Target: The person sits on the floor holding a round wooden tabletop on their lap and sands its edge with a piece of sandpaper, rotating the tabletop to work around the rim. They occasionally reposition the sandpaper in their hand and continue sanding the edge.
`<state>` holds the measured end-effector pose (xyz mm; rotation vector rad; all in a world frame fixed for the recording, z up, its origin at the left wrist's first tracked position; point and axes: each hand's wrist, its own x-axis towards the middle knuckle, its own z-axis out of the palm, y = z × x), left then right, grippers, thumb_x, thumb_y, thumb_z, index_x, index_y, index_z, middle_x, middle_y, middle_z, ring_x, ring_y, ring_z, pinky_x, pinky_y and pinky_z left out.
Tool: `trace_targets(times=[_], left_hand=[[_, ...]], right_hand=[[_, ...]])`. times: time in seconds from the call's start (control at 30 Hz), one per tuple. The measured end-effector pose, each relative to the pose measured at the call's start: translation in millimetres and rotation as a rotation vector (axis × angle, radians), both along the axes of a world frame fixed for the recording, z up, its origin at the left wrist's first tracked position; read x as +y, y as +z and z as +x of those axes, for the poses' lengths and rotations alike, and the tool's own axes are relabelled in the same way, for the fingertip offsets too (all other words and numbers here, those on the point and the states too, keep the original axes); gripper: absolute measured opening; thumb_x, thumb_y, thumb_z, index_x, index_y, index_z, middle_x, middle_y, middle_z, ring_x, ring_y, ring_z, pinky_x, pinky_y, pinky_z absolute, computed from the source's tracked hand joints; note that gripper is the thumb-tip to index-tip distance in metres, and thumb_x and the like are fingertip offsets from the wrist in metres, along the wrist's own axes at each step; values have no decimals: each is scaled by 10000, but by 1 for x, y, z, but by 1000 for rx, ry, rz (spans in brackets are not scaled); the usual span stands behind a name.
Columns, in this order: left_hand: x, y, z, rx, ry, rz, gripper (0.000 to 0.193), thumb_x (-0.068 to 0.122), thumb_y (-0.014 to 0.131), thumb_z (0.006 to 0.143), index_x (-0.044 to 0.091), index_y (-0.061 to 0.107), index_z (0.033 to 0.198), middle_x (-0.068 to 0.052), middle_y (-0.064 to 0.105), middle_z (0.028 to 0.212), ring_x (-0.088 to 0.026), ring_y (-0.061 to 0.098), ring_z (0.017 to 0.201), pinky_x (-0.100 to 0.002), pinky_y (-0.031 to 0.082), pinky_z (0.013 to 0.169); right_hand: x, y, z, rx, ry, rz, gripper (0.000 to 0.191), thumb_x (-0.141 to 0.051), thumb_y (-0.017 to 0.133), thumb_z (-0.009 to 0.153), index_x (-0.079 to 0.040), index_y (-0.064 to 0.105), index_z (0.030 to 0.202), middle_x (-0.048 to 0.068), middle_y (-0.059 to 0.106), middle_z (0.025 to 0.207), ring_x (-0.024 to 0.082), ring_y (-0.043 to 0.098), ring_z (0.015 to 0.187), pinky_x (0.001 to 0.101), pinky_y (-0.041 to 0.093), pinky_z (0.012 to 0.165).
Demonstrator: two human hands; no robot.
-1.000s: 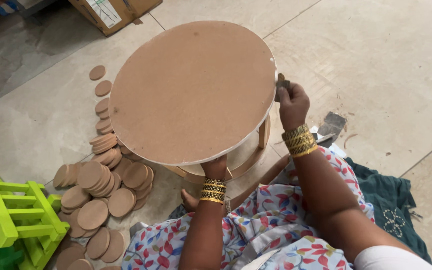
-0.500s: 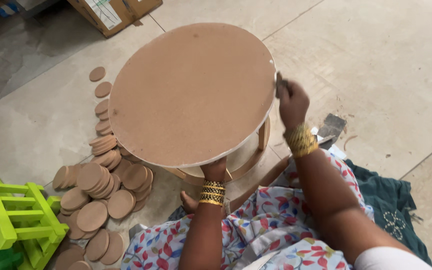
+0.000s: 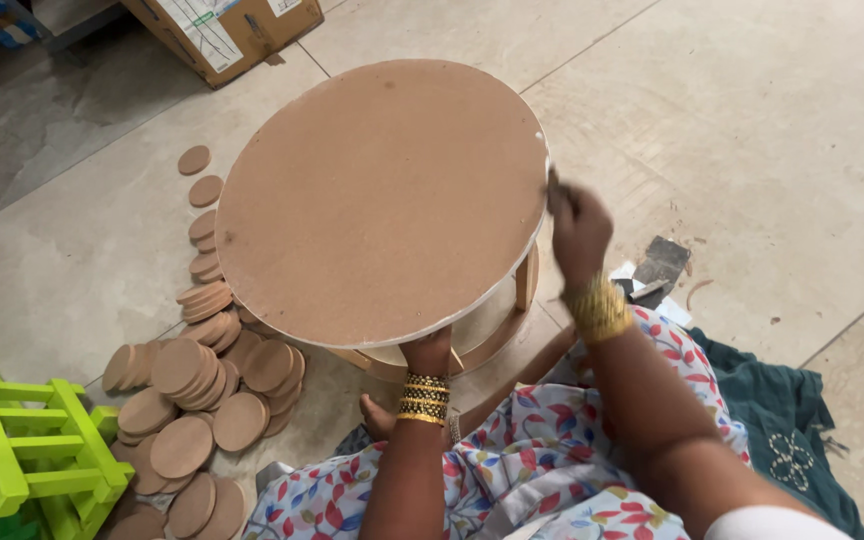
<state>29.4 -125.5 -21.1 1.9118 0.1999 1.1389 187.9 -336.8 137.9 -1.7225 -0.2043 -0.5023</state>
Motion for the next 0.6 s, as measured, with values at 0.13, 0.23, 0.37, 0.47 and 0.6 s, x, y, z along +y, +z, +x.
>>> trace_targets(times=[0.13, 0.23, 0.37, 0.47, 0.6], left_hand=[[-3, 0, 2, 51, 113, 104, 533, 223, 882, 793, -4, 670, 1226, -174, 711, 1235, -366, 656, 1195, -480, 470, 1077], [-6, 5, 2, -16, 8, -92, 577, 219, 871, 783, -4, 619, 1251, -165, 685, 1253, -352, 645, 1194, -473, 484, 1048], [-3, 7, 3, -29, 58, 61, 603, 160, 893, 741, 33, 606, 1255, -146, 680, 1244, -314, 638, 1184, -447, 488, 1033], [-5, 6, -8, 124, -60, -285, 573, 108, 850, 781, -6, 586, 1276, -160, 684, 1244, -281, 676, 1147, -447, 549, 969], [-26, 26, -35, 218, -36, -455, 651, 149, 848, 824, -11, 542, 1376, -176, 635, 1343, -278, 626, 1231, -454, 510, 1071]], right_hand=[[-3, 22, 40, 117, 255, 357, 203, -102, 659, 966, 19, 726, 1115, 114, 776, 972, 150, 749, 815, 300, 638, 764], [-4, 10, -6, 93, 68, 38, 183, -105, 646, 1005, 4, 733, 1122, 112, 778, 961, 153, 755, 845, 285, 605, 780], [-10, -28, -64, -5, 157, 46, 189, -94, 639, 979, 19, 701, 1117, 109, 771, 982, 160, 746, 903, 274, 592, 814], [-27, -54, -62, 103, 307, 263, 175, -85, 657, 1016, 49, 694, 1123, 100, 737, 965, 163, 671, 877, 281, 541, 788], [-45, -70, -23, 329, 612, 931, 140, -33, 602, 1038, 25, 662, 1150, 91, 715, 1016, 167, 659, 919, 324, 544, 872]])
